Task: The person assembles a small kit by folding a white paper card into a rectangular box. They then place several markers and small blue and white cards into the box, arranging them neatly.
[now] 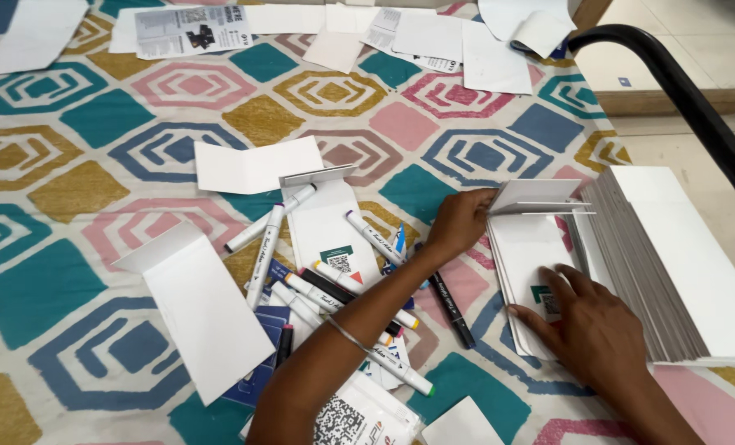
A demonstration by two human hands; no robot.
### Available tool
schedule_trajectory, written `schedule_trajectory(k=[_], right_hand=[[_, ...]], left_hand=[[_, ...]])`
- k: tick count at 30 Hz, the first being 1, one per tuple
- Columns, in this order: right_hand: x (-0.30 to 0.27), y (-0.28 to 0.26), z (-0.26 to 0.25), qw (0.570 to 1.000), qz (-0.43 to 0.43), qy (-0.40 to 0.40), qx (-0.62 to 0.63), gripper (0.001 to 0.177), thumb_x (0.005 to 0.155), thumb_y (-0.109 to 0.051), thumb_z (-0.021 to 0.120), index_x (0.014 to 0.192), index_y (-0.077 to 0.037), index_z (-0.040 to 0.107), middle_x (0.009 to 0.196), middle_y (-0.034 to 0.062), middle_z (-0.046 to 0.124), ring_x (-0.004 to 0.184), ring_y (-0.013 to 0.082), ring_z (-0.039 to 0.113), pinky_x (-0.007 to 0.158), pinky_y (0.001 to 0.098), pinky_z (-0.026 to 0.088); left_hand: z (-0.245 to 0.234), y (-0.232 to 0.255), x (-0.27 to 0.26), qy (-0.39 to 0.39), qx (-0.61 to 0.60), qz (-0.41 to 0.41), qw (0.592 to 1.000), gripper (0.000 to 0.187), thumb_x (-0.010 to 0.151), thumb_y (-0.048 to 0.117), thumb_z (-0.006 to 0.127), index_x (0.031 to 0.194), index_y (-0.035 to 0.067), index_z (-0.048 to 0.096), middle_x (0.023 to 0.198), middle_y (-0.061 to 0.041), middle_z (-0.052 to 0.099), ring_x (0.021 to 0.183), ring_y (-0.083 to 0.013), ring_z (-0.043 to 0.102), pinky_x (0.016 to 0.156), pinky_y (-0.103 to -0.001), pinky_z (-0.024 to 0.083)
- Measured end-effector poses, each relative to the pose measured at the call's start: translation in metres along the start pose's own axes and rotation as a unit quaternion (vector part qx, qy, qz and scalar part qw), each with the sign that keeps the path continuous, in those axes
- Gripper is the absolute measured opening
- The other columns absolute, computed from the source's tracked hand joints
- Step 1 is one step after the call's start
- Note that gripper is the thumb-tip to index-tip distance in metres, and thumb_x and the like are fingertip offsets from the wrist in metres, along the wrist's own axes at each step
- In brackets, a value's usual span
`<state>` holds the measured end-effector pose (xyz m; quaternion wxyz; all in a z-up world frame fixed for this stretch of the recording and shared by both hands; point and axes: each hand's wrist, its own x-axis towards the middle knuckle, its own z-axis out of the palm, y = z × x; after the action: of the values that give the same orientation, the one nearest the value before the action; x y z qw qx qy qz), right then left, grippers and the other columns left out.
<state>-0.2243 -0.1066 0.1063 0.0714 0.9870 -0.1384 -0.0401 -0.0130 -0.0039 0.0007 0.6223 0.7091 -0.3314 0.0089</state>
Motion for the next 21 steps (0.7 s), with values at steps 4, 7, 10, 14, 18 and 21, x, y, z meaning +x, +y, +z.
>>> schedule_trajectory(k=[4, 7, 10, 14, 18, 21], right_hand=[[0.003, 0.002, 0.006, 0.998, -0.031, 0.057, -0.005, 0.088, 0.078, -0.081, 0.050, 0.137, -0.017, 0.061, 0.145, 0.0145, 0.057, 0.118, 0.0345, 0.066, 0.098, 0.0461, 0.053], [0.005, 0.004, 0.012, 0.995, -0.052, 0.079, 0.009, 0.094, 0.078, -0.083, 0.050, 0.140, -0.013, 0.058, 0.145, 0.0219, 0.053, 0.120, 0.0373, 0.063, 0.101, 0.0494, 0.047], [0.008, 0.005, 0.015, 0.998, -0.043, 0.047, 0.012, 0.099, 0.077, -0.085, 0.050, 0.145, -0.013, 0.054, 0.148, 0.0227, 0.051, 0.120, 0.0361, 0.063, 0.101, 0.0489, 0.047], [0.011, 0.004, 0.014, 0.999, -0.028, 0.018, -0.003, 0.095, 0.078, -0.085, 0.049, 0.144, -0.017, 0.054, 0.148, 0.0149, 0.053, 0.125, 0.0338, 0.062, 0.105, 0.0470, 0.047], [0.012, 0.003, 0.013, 0.999, -0.037, 0.017, -0.009, 0.091, 0.080, -0.081, 0.049, 0.144, -0.017, 0.054, 0.147, 0.0135, 0.054, 0.122, 0.0346, 0.062, 0.102, 0.0477, 0.048], [0.014, 0.001, 0.013, 0.999, -0.039, 0.016, -0.012, 0.089, 0.081, -0.080, 0.049, 0.145, -0.018, 0.053, 0.147, 0.0134, 0.054, 0.122, 0.0353, 0.062, 0.100, 0.0481, 0.050]], left_hand=[[-0.007, -0.005, 0.004, -0.051, -0.042, -0.002, 0.998, 0.055, 0.078, -0.013, 0.062, 0.130, 0.003, 0.066, 0.117, -0.019, 0.074, 0.108, -0.0284, 0.075, 0.091, -0.034, 0.060], [-0.010, -0.001, 0.002, -0.069, 0.023, -0.011, 0.997, 0.056, 0.078, -0.014, 0.066, 0.132, 0.003, 0.064, 0.121, -0.019, 0.073, 0.113, -0.0308, 0.071, 0.094, -0.036, 0.057], [-0.013, 0.005, 0.001, -0.073, 0.027, -0.033, 0.996, 0.053, 0.080, -0.014, 0.067, 0.130, 0.003, 0.066, 0.119, -0.019, 0.074, 0.113, -0.0298, 0.072, 0.096, -0.035, 0.057], [-0.016, 0.012, 0.003, -0.072, 0.006, -0.035, 0.997, 0.053, 0.078, -0.016, 0.065, 0.127, 0.003, 0.068, 0.118, -0.019, 0.074, 0.114, -0.0289, 0.073, 0.098, -0.034, 0.057], [-0.015, 0.010, 0.003, -0.070, -0.005, -0.038, 0.997, 0.049, 0.080, -0.015, 0.065, 0.125, 0.002, 0.069, 0.116, -0.018, 0.075, 0.111, -0.0282, 0.074, 0.096, -0.033, 0.058], [-0.015, 0.009, 0.002, -0.072, 0.006, -0.038, 0.997, 0.046, 0.080, -0.016, 0.065, 0.123, 0.002, 0.070, 0.114, -0.018, 0.075, 0.109, -0.0285, 0.075, 0.094, -0.033, 0.059]])
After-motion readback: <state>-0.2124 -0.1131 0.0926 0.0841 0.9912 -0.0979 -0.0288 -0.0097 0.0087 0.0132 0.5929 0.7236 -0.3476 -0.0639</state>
